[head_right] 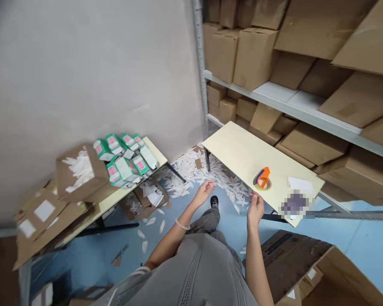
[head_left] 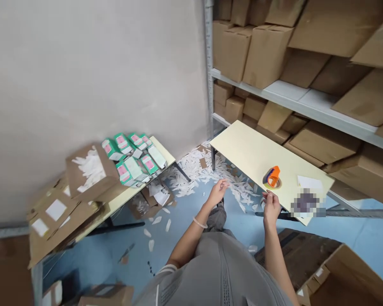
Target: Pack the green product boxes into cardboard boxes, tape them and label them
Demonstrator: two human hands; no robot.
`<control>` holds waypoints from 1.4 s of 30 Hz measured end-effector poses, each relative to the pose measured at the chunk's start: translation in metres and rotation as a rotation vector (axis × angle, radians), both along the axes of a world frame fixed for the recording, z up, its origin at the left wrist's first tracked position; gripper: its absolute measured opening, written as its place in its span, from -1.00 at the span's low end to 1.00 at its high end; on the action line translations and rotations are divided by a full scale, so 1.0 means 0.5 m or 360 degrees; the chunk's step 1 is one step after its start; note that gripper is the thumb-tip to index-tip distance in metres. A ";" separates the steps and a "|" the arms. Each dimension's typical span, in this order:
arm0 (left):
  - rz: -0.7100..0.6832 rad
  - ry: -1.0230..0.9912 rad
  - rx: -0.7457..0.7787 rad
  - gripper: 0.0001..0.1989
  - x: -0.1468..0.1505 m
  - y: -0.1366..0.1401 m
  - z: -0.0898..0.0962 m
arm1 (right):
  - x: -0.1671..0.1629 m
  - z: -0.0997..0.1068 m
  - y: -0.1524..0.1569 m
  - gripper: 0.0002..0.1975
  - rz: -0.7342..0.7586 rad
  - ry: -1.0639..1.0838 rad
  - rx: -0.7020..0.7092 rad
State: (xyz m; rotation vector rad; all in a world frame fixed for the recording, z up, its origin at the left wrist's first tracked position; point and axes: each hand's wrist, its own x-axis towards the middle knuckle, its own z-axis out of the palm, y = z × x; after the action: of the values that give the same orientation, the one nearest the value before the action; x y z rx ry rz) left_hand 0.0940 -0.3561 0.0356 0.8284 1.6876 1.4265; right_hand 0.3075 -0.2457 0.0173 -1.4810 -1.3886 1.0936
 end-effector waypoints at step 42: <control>0.1966 0.0058 -0.0880 -0.61 -0.746 -0.491 -0.064 | -1.166 -0.026 -0.459 -0.60 0.2384 -0.0468 -0.0130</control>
State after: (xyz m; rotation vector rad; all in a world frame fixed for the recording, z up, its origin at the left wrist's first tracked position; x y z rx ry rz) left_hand -0.2789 -0.6014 0.0037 -0.6485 2.5900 1.4588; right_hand -0.2756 -0.4754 0.0043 -0.4125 -2.7912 1.7764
